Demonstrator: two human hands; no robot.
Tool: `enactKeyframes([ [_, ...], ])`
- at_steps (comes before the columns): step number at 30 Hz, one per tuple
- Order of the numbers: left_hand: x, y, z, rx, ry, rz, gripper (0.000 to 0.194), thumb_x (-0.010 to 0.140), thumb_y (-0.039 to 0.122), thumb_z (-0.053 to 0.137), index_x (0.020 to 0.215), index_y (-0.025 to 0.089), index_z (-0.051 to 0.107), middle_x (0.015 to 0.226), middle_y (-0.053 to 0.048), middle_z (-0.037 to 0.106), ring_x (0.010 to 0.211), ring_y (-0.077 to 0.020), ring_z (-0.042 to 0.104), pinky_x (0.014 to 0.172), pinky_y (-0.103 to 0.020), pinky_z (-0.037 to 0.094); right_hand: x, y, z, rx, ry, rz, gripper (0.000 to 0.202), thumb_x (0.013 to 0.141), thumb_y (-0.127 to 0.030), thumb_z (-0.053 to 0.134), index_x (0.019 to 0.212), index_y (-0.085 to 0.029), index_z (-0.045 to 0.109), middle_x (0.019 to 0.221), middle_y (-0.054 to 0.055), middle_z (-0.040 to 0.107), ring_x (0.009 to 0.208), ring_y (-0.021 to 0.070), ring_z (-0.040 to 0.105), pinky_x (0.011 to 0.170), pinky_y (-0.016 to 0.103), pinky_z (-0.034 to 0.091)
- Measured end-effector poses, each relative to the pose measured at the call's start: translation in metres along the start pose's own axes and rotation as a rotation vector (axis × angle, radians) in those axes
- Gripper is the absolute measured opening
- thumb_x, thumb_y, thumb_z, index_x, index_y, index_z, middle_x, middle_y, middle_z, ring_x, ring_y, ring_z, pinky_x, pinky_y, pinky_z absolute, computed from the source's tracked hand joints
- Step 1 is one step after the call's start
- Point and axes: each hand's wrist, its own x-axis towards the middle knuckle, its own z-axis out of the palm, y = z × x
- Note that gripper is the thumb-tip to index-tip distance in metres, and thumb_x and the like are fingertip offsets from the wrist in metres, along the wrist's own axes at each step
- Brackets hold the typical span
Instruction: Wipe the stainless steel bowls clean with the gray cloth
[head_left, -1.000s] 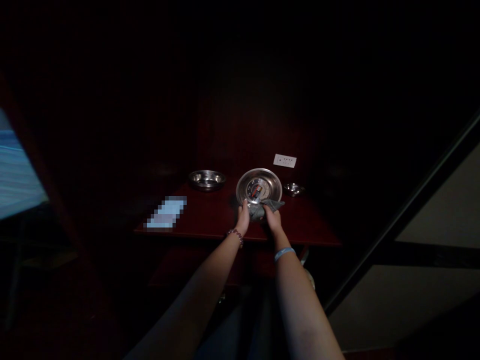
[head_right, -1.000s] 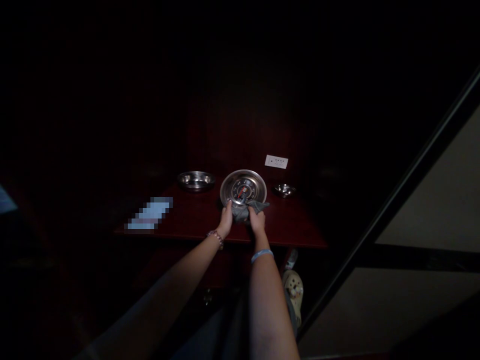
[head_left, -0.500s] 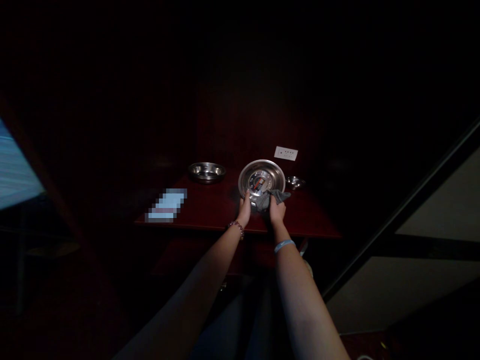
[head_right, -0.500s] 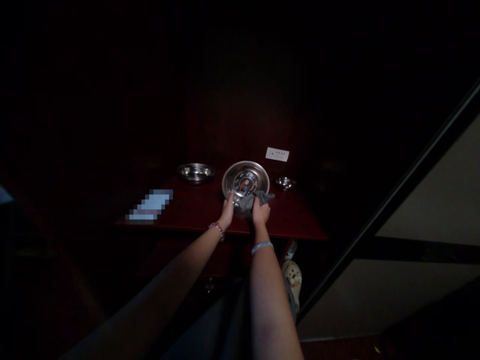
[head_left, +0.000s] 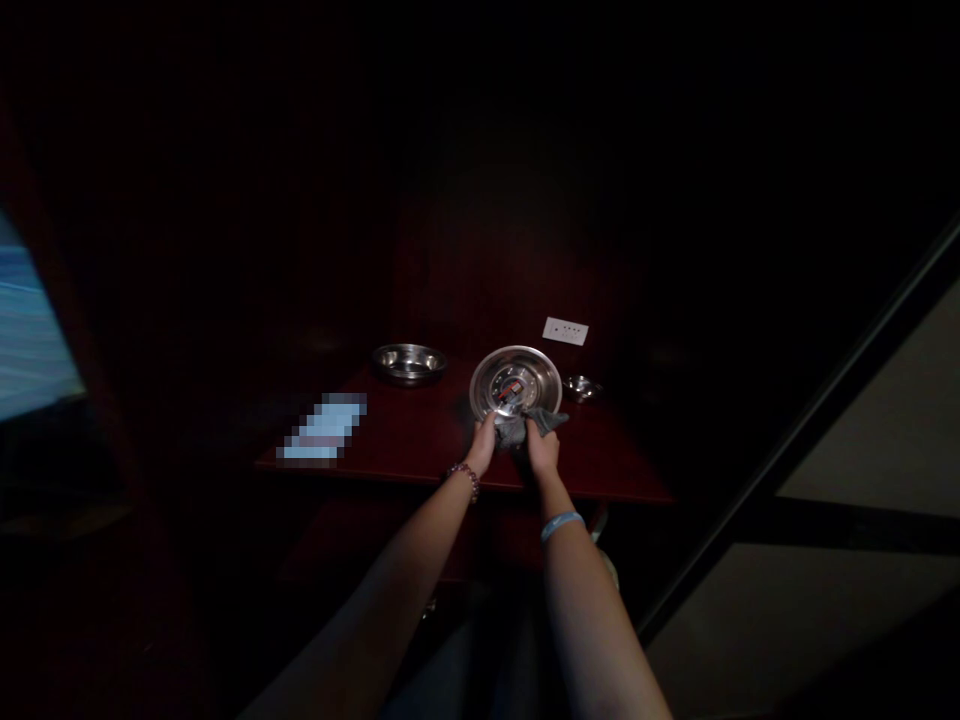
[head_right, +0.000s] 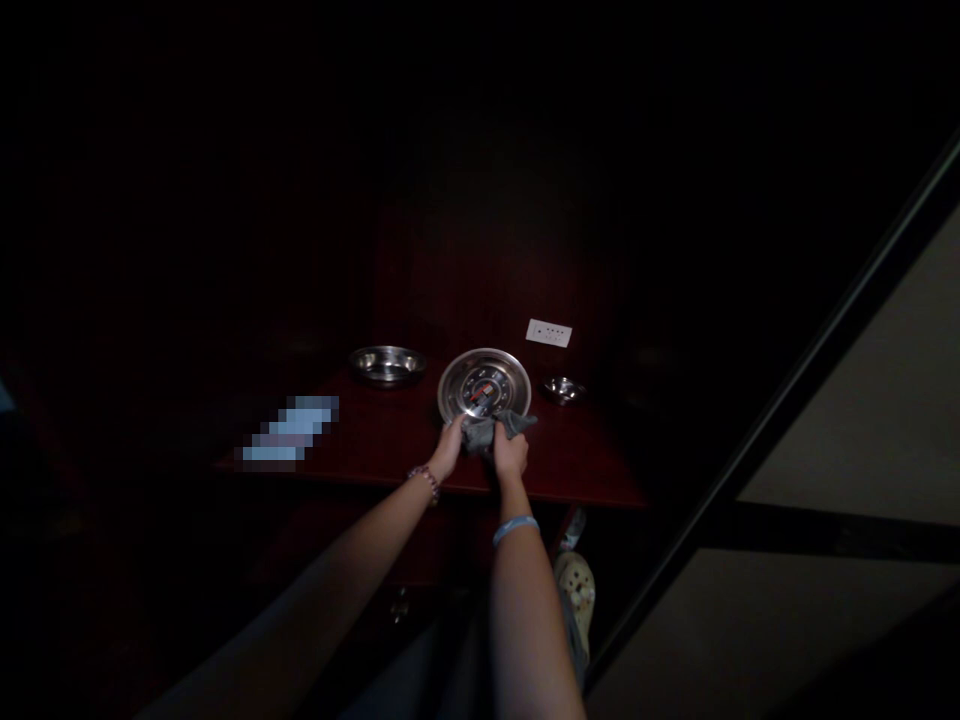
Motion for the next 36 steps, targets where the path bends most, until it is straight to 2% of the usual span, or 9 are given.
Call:
enactKeyframes([
  [4, 0.005, -0.003, -0.002, -0.029, 0.082, 0.009, 0.024, 0.089, 0.028, 0.057, 0.104, 0.013, 0.069, 0.108, -0.013, 0.075, 0.113, -0.0252, 0.066, 0.102, -0.037, 0.048, -0.007, -0.011, 0.0, -0.108, 0.025, 0.128, 0.053, 0.086, -0.055, 0.056, 0.106, -0.012, 0.078, 0.105, 0.021, 0.076, 0.102, 0.0352, 0.073, 0.087, 0.04, 0.056],
  [9, 0.009, -0.007, -0.005, -0.029, 0.06, 0.031, 0.033, 0.093, 0.032, 0.058, 0.119, 0.012, 0.064, 0.127, -0.014, 0.07, 0.126, -0.0247, 0.06, 0.112, -0.038, 0.04, -0.009, -0.015, -0.004, -0.134, 0.081, 0.131, 0.056, 0.087, -0.056, 0.054, 0.106, -0.008, 0.078, 0.108, 0.026, 0.074, 0.102, 0.0387, 0.072, 0.086, 0.043, 0.056],
  [12, 0.007, -0.007, -0.003, -0.005, -0.026, 0.042, 0.035, 0.094, 0.033, 0.059, 0.121, 0.012, 0.065, 0.132, -0.015, 0.067, 0.13, -0.0273, 0.057, 0.115, -0.041, 0.037, -0.008, -0.014, -0.005, -0.085, 0.112, 0.095, 0.054, 0.088, -0.052, 0.053, 0.104, -0.007, 0.079, 0.103, 0.026, 0.075, 0.101, 0.0365, 0.073, 0.084, 0.039, 0.056],
  [16, 0.001, -0.007, 0.001, 0.026, -0.237, 0.078, 0.038, 0.084, 0.019, 0.071, 0.121, 0.015, 0.067, 0.132, -0.012, 0.068, 0.13, -0.0258, 0.058, 0.118, -0.038, 0.033, -0.008, -0.013, -0.003, -0.034, 0.135, 0.072, 0.052, 0.089, -0.048, 0.051, 0.105, -0.008, 0.079, 0.102, 0.023, 0.076, 0.103, 0.034, 0.073, 0.085, 0.036, 0.056],
  [18, 0.0, -0.009, 0.002, 0.023, -0.269, 0.06, 0.034, 0.082, 0.017, 0.071, 0.116, 0.015, 0.07, 0.129, -0.012, 0.07, 0.127, -0.0257, 0.06, 0.118, -0.038, 0.035, -0.008, -0.013, -0.002, -0.04, 0.111, 0.071, 0.051, 0.089, -0.048, 0.052, 0.105, -0.007, 0.079, 0.102, 0.023, 0.076, 0.103, 0.0343, 0.073, 0.085, 0.036, 0.056],
  [24, 0.002, -0.01, 0.001, 0.045, -0.162, 0.026, 0.024, 0.08, 0.014, 0.068, 0.103, 0.014, 0.073, 0.116, -0.012, 0.075, 0.12, -0.0257, 0.065, 0.116, -0.041, 0.038, -0.009, -0.011, 0.002, -0.038, 0.025, 0.085, 0.049, 0.089, -0.047, 0.053, 0.104, -0.009, 0.079, 0.101, 0.021, 0.077, 0.105, 0.0329, 0.073, 0.087, 0.036, 0.056],
  [31, -0.004, 0.003, 0.004, 0.01, -0.045, 0.033, 0.031, 0.083, 0.016, 0.064, 0.113, 0.017, 0.07, 0.122, -0.008, 0.074, 0.128, -0.0257, 0.06, 0.114, -0.04, 0.039, -0.007, -0.01, 0.003, 0.013, -0.009, 0.113, 0.046, 0.087, -0.045, 0.059, 0.108, -0.01, 0.078, 0.103, 0.018, 0.078, 0.104, 0.0307, 0.073, 0.086, 0.033, 0.056],
  [36, -0.008, 0.007, 0.004, -0.008, -0.04, 0.026, 0.027, 0.087, 0.019, 0.061, 0.111, 0.015, 0.071, 0.125, -0.011, 0.072, 0.126, -0.0257, 0.061, 0.113, -0.038, 0.04, -0.006, -0.01, 0.002, 0.065, -0.008, 0.103, 0.045, 0.086, -0.042, 0.059, 0.11, -0.009, 0.077, 0.105, 0.017, 0.077, 0.105, 0.0298, 0.073, 0.086, 0.032, 0.055],
])
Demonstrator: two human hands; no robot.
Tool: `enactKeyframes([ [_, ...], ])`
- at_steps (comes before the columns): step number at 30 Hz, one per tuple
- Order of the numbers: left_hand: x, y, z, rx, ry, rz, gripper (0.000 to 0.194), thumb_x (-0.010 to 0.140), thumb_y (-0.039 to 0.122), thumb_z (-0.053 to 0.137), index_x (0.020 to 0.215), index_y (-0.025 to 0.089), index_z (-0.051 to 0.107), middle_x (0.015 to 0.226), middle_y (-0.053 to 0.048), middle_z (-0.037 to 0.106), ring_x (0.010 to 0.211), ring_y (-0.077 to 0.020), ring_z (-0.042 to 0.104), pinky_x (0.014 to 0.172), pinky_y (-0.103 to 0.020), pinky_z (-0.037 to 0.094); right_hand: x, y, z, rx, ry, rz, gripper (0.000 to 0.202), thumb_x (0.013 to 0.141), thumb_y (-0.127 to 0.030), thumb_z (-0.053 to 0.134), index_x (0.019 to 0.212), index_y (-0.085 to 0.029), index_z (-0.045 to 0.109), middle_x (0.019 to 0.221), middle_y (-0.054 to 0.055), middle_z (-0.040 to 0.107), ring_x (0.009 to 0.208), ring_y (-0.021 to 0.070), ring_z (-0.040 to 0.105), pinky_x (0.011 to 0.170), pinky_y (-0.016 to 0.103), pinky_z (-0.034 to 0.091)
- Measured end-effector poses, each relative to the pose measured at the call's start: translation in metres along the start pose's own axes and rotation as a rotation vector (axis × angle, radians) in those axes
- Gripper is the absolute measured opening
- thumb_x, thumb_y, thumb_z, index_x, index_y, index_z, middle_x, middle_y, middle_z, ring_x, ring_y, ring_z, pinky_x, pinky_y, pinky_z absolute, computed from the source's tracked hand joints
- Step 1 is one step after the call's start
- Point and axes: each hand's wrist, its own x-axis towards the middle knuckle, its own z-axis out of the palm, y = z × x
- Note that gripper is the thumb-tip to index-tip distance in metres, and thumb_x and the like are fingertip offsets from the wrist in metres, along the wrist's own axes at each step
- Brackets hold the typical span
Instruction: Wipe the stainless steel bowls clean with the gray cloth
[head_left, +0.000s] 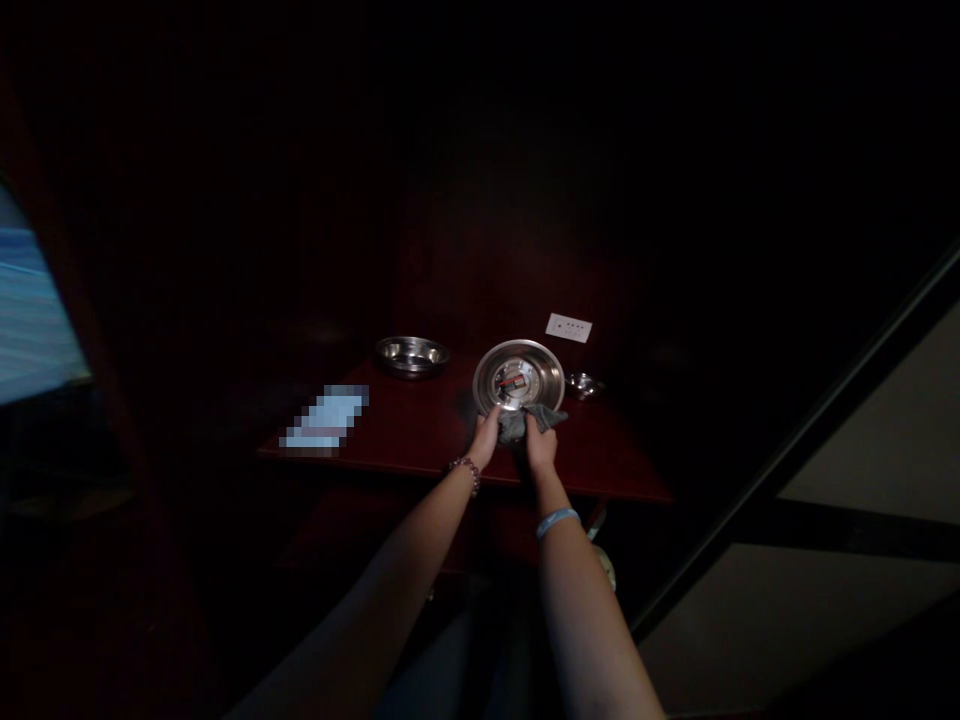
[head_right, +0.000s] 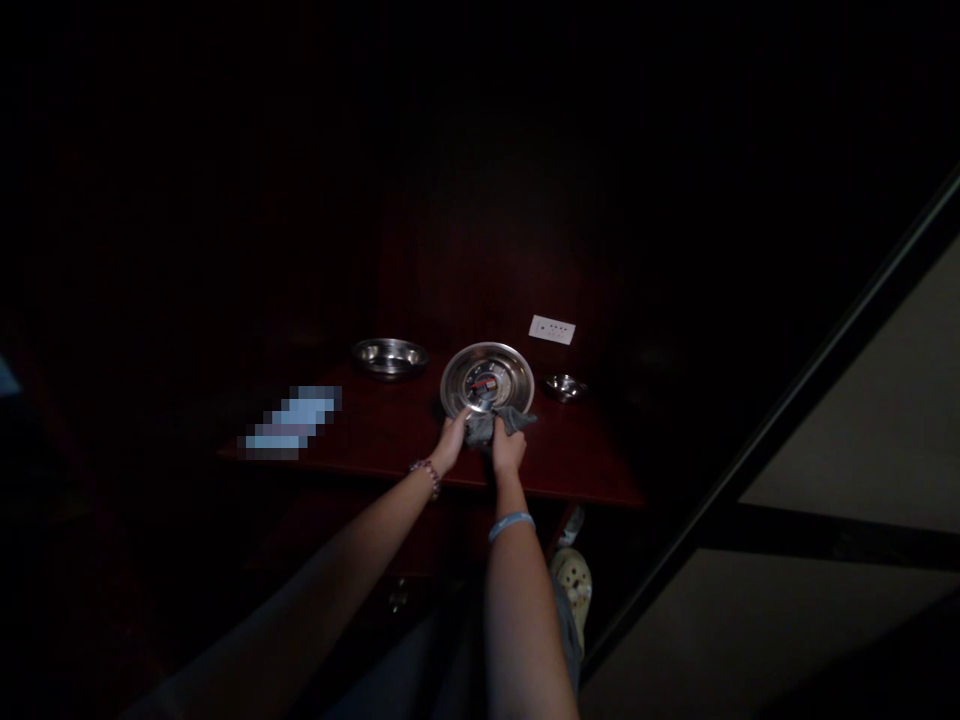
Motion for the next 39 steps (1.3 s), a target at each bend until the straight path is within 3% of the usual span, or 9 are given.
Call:
enactKeyframes([
  [10, -0.002, 0.003, 0.001, -0.012, 0.01, -0.012, 0.037, 0.087, 0.018, 0.059, 0.123, 0.013, 0.066, 0.121, -0.011, 0.074, 0.126, -0.0245, 0.06, 0.113, -0.04, 0.039, 0.001, 0.001, -0.001, -0.001, 0.0, -0.003, 0.047, 0.086, -0.044, 0.058, 0.111, -0.009, 0.077, 0.106, 0.016, 0.078, 0.104, 0.0288, 0.073, 0.084, 0.03, 0.055],
  [29, -0.003, 0.003, 0.0, -0.015, 0.001, -0.041, 0.036, 0.092, 0.026, 0.059, 0.125, 0.014, 0.066, 0.124, -0.011, 0.073, 0.126, -0.0253, 0.061, 0.112, -0.04, 0.041, 0.01, 0.011, 0.001, 0.05, 0.055, -0.015, 0.046, 0.085, -0.045, 0.058, 0.107, -0.01, 0.078, 0.101, 0.014, 0.079, 0.101, 0.0298, 0.074, 0.082, 0.032, 0.057],
  [39, -0.002, 0.001, -0.001, -0.017, -0.017, -0.008, 0.035, 0.092, 0.027, 0.061, 0.125, 0.016, 0.067, 0.126, -0.012, 0.072, 0.126, -0.0261, 0.061, 0.112, -0.04, 0.041, 0.011, 0.013, 0.0, 0.022, 0.075, -0.001, 0.05, 0.085, -0.047, 0.058, 0.107, -0.007, 0.078, 0.103, 0.019, 0.077, 0.103, 0.0311, 0.074, 0.081, 0.031, 0.056],
])
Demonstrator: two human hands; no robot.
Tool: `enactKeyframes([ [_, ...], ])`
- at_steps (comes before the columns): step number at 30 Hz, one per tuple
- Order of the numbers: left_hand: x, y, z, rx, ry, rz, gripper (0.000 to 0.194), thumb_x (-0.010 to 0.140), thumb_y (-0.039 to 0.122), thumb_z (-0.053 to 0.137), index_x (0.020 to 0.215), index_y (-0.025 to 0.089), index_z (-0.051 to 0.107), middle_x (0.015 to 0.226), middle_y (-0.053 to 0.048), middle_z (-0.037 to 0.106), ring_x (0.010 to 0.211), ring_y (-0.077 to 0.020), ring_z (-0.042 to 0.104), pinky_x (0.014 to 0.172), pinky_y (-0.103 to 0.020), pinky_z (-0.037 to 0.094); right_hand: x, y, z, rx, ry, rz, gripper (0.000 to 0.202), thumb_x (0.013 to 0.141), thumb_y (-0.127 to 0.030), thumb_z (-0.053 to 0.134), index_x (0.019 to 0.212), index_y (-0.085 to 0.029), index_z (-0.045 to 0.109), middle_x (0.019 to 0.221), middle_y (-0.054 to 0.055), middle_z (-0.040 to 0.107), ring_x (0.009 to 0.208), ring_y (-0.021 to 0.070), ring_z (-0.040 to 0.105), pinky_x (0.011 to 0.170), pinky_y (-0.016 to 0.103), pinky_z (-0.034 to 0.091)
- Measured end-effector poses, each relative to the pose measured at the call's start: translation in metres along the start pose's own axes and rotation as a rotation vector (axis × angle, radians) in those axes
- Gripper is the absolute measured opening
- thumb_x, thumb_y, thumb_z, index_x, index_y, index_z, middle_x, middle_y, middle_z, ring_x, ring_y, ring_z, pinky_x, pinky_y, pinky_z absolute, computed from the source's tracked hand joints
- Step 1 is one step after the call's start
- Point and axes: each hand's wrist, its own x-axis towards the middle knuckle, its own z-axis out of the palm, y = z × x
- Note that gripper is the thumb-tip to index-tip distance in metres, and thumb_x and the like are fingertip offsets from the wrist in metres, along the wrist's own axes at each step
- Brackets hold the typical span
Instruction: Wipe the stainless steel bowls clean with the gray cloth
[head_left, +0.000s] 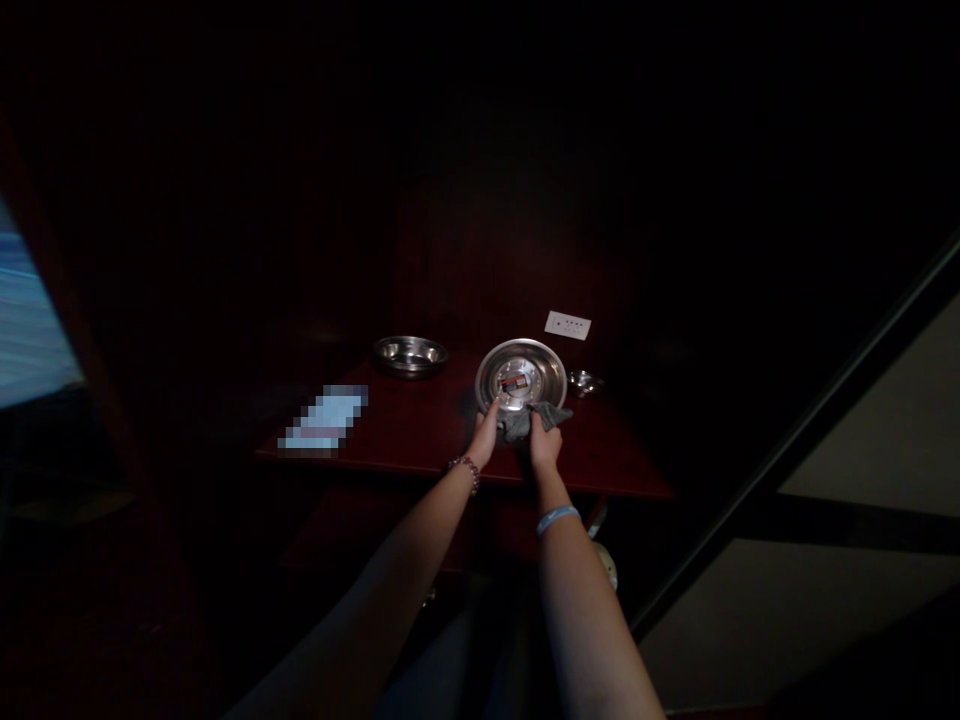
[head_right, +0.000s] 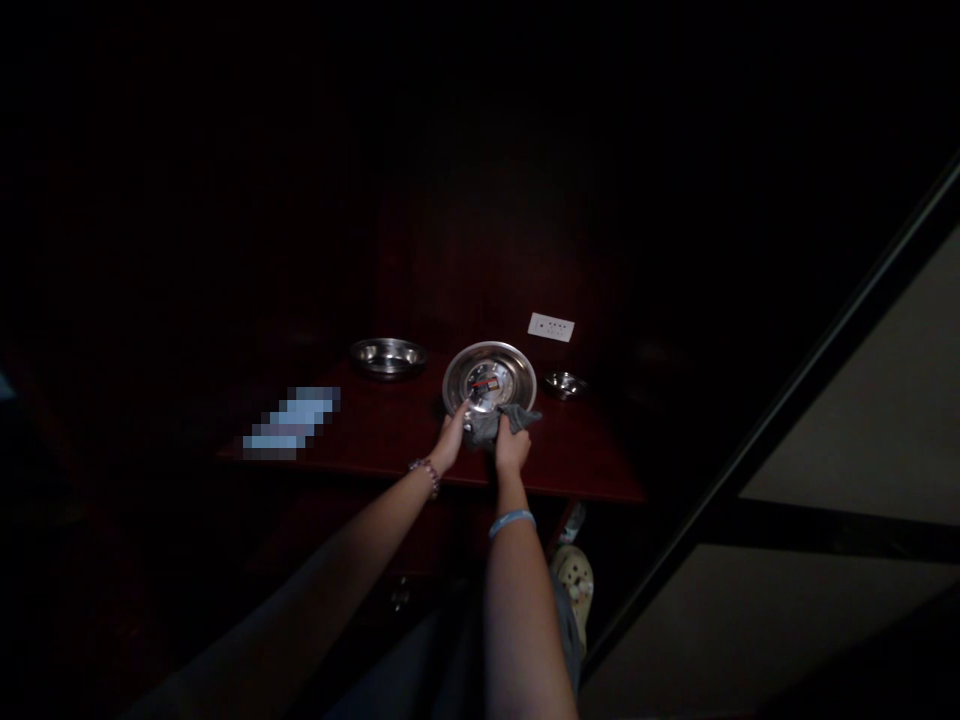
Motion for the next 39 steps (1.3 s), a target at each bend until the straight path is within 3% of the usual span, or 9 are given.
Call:
enactKeyframes([
  [11, 0.0005, -0.0012, 0.0006, -0.033, -0.008, -0.015, 0.037, 0.09, 0.028, 0.063, 0.124, 0.015, 0.067, 0.127, -0.011, 0.072, 0.127, -0.025, 0.06, 0.11, -0.036, 0.04, 0.0019, 0.0053, 0.0023, 0.083, 0.004, 0.002, 0.048, 0.083, -0.049, 0.061, 0.105, -0.009, 0.078, 0.104, 0.018, 0.077, 0.104, 0.0317, 0.073, 0.082, 0.031, 0.055],
  [20, -0.0042, 0.0034, 0.0027, 0.003, 0.04, 0.004, 0.031, 0.085, 0.015, 0.063, 0.115, 0.017, 0.069, 0.122, -0.009, 0.073, 0.124, -0.0244, 0.061, 0.109, -0.036, 0.041, 0.0029, 0.0048, 0.0005, 0.05, 0.008, 0.023, 0.048, 0.082, -0.05, 0.061, 0.103, -0.01, 0.079, 0.099, 0.018, 0.078, 0.101, 0.0317, 0.074, 0.081, 0.032, 0.056],
  [34, -0.0033, 0.0016, 0.0013, 0.038, 0.025, 0.016, 0.021, 0.082, 0.018, 0.066, 0.102, 0.017, 0.071, 0.111, -0.009, 0.076, 0.116, -0.0227, 0.065, 0.104, -0.035, 0.045, 0.0016, 0.0042, -0.0005, 0.009, -0.018, 0.015, 0.054, 0.084, -0.052, 0.057, 0.108, -0.009, 0.077, 0.106, 0.02, 0.077, 0.107, 0.0315, 0.073, 0.084, 0.032, 0.055],
  [39, -0.0007, -0.0022, 0.0, 0.034, 0.004, 0.044, 0.027, 0.08, 0.014, 0.067, 0.106, 0.018, 0.071, 0.111, -0.008, 0.077, 0.121, -0.0233, 0.063, 0.108, -0.037, 0.043, -0.0015, 0.0011, -0.0036, -0.041, -0.014, 0.048, 0.055, 0.083, -0.054, 0.058, 0.106, -0.008, 0.078, 0.105, 0.021, 0.076, 0.105, 0.0333, 0.073, 0.085, 0.035, 0.056],
])
